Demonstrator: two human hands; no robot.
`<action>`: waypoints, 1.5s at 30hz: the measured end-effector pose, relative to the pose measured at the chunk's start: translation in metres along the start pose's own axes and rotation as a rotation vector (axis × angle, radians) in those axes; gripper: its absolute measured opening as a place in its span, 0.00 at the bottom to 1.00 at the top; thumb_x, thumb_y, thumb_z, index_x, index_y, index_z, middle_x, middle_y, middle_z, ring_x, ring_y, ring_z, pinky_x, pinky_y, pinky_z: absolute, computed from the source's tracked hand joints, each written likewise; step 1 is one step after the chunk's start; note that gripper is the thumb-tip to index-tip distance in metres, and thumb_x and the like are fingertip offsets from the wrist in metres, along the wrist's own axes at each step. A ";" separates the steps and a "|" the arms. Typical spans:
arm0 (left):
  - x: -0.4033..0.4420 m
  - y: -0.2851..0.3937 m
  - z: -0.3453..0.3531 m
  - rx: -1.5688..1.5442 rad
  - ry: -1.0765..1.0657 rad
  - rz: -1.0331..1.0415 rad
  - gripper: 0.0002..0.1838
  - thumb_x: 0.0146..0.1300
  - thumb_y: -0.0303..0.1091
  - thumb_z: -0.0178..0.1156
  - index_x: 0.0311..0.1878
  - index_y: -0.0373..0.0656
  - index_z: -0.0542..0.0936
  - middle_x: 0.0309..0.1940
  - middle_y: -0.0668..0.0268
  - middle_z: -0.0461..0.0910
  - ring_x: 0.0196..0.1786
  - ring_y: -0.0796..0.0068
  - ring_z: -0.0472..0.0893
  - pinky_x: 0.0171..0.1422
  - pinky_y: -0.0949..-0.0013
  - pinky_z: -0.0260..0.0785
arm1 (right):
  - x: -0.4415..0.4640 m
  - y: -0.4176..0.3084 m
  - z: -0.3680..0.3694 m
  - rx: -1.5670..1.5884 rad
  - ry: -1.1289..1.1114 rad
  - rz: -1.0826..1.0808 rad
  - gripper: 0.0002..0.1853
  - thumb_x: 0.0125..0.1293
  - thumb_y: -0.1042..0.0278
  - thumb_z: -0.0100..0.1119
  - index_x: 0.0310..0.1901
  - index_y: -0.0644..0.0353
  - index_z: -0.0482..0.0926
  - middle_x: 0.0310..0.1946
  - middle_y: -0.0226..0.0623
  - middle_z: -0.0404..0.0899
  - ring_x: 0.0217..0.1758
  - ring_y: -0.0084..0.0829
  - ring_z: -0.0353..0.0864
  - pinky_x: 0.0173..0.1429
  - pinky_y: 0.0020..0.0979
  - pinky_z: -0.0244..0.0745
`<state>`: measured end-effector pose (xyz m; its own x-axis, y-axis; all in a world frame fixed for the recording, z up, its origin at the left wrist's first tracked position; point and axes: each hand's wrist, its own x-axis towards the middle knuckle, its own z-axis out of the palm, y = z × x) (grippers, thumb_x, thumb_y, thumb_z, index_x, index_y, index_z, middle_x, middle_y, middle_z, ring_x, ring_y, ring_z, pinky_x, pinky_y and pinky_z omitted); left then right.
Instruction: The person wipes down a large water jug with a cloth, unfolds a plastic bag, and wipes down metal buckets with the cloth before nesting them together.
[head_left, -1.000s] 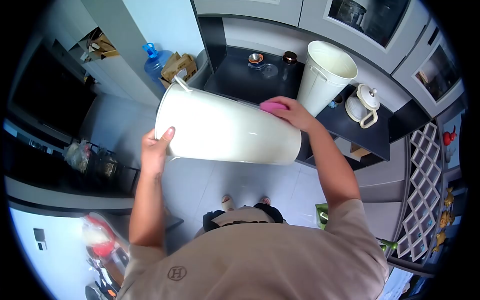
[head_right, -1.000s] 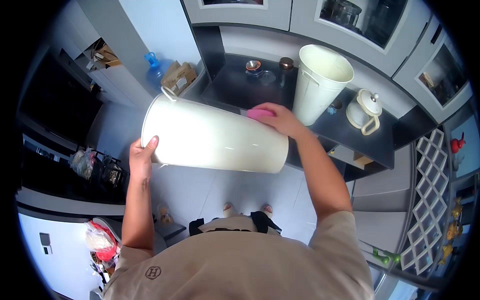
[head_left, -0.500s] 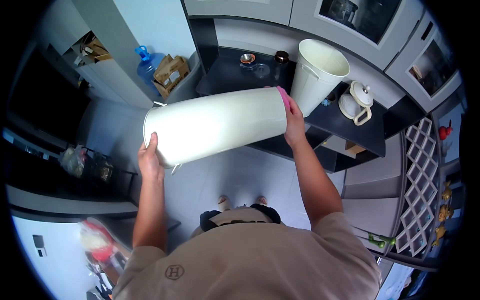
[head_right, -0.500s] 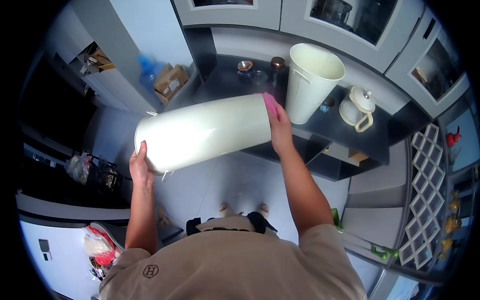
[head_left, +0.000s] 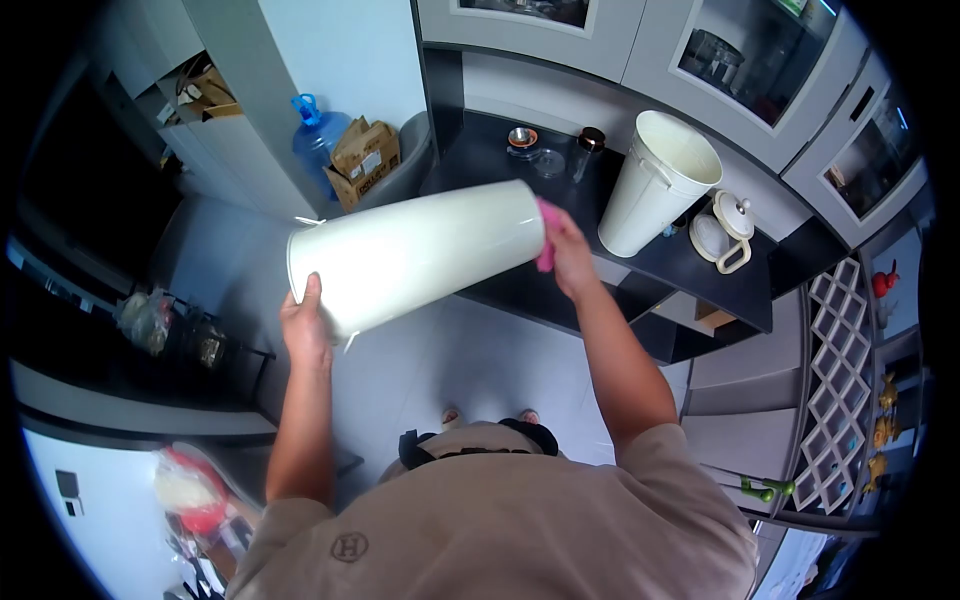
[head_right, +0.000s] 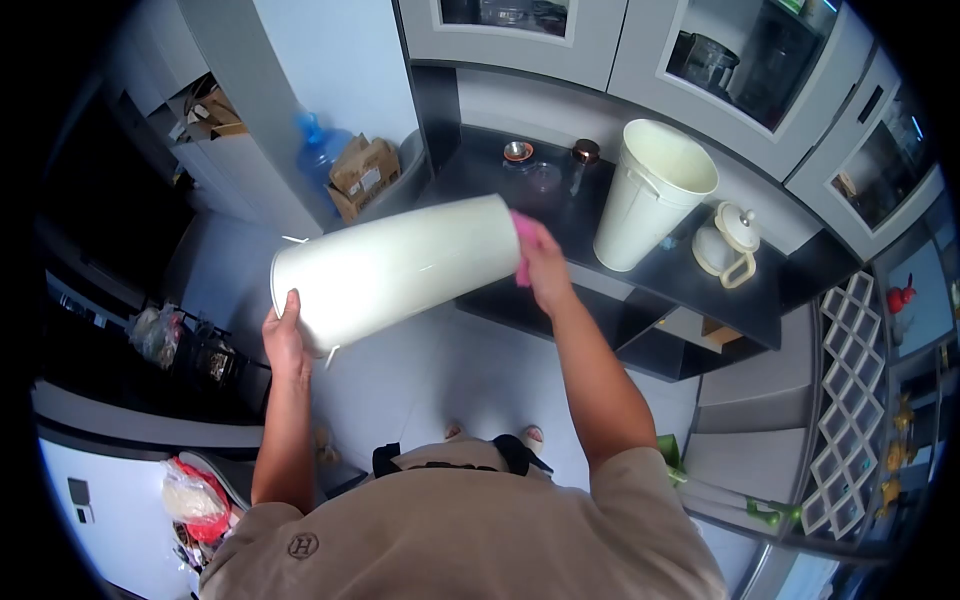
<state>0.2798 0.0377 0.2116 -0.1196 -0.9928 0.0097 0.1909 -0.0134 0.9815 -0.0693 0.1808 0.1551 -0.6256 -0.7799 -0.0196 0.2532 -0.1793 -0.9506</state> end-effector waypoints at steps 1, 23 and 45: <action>0.008 0.001 -0.006 0.024 -0.012 0.011 0.19 0.70 0.37 0.61 0.55 0.30 0.78 0.49 0.56 0.82 0.51 0.69 0.81 0.58 0.68 0.71 | -0.004 0.012 0.001 -0.023 -0.033 0.100 0.15 0.73 0.69 0.51 0.58 0.59 0.76 0.46 0.32 0.81 0.49 0.22 0.78 0.55 0.24 0.72; 0.088 0.004 0.140 0.662 -0.337 0.156 0.17 0.70 0.42 0.63 0.48 0.35 0.83 0.33 0.64 0.85 0.32 0.81 0.79 0.38 0.74 0.72 | 0.203 0.082 -0.104 -1.162 0.075 -0.456 0.21 0.60 0.69 0.65 0.57 0.52 0.80 0.59 0.49 0.76 0.56 0.48 0.79 0.63 0.39 0.73; 0.006 0.135 0.255 1.234 -1.207 1.319 0.13 0.60 0.45 0.65 0.42 0.47 0.85 0.27 0.61 0.84 0.34 0.60 0.84 0.42 0.58 0.73 | -0.013 -0.198 -0.009 -1.279 -0.323 -0.879 0.15 0.49 0.63 0.76 0.37 0.56 0.83 0.36 0.31 0.82 0.52 0.35 0.79 0.77 0.51 0.56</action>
<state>0.0564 0.0600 0.3934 -0.9641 0.1793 0.1961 0.1617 0.9815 -0.1025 -0.1180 0.2318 0.3408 -0.0168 -0.8286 0.5595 -0.9549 -0.1527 -0.2548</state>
